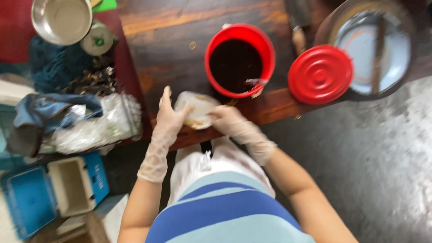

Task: The person wearing gloves cleans small dark items one at a time at a wooden table, dipping each into a red bucket of dark liquid and rubbing it by hand, occasionally ladling liquid over the items and wiping their gloves with a cloth, and placing cleaned items into a plastic bag.

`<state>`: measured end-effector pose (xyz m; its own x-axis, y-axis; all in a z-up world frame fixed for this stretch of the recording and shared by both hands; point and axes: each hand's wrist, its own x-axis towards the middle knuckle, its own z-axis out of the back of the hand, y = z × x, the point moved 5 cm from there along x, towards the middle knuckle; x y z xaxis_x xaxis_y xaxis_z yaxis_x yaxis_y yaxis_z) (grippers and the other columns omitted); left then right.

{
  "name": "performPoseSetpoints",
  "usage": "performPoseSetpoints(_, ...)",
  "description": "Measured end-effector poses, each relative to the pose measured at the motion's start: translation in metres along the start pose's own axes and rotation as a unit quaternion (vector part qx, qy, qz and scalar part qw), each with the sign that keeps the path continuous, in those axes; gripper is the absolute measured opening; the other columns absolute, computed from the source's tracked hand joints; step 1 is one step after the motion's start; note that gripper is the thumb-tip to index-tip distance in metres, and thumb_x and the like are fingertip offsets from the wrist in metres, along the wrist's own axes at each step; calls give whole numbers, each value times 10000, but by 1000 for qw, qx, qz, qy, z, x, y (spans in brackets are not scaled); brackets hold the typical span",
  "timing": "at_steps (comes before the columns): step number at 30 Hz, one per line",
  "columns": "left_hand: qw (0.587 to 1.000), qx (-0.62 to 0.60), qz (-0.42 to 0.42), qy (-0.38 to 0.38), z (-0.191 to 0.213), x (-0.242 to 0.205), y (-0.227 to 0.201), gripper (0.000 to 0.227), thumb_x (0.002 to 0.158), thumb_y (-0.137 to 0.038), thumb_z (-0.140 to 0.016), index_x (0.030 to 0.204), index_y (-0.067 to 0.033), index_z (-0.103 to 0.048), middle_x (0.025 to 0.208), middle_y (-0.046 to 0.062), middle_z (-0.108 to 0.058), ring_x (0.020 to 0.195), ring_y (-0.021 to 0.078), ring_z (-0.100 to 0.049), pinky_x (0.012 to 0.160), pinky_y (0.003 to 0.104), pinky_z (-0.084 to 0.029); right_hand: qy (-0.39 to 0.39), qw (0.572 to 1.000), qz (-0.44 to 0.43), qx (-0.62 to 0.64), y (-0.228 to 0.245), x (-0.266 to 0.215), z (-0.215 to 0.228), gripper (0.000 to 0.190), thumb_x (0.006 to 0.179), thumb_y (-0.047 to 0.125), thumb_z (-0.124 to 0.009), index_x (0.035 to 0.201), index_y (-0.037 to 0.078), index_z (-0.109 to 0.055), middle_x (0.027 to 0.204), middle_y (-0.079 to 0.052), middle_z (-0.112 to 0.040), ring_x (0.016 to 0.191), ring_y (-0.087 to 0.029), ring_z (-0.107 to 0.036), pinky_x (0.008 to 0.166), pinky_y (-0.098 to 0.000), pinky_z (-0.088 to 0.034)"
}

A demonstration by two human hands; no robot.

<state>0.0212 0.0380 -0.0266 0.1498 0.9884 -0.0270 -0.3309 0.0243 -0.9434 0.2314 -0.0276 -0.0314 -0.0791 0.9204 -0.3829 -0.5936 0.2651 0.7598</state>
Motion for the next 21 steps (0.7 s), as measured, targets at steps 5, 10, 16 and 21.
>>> performPoseSetpoints(5, 969, 243, -18, -44, -18, -20, -13, 746, 806, -379, -798, 1383, 29, -559, 1169, 251, -692, 1052, 387, -668, 897, 424, -514, 8, 986, 132, -105, -56, 90, -109, 225, 927, 106, -592, 1057, 109, -775, 992, -163, -754, 930, -340, -715, 818, -428, -560)
performPoseSetpoints(10, 974, 191, 118, -34, -6, -32, 0, 277, 937, -279, -681, 1143, -103, -740, 963, 127, -772, 896, 282, -746, 811, 391, -563, -81, 933, 48, -346, -127, 129, -160, 201, 827, 86, -642, 983, 41, -761, 957, -189, -739, 889, -342, -726, 741, -476, -559)
performPoseSetpoints(16, 981, 178, 75, 8, -4, -35, 22, 261, 911, -286, -705, 1080, -97, -764, 917, 133, -775, 856, 265, -751, 782, 378, -568, -244, 899, 111, -348, -154, 144, -183, 151, 797, 148, -673, 879, 56, -761, 856, -154, -729, 779, -335, -719, 671, -481, -551)
performPoseSetpoints(21, 984, 153, 92, 28, 5, -35, 20, 269, 907, -273, -705, 1097, -91, -761, 887, 114, -781, 827, 235, -758, 770, 363, -571, -210, 899, 107, -370, -103, 115, -141, 105, 812, 115, -672, 825, 55, -757, 806, -149, -719, 745, -327, -710, 673, -478, -552)
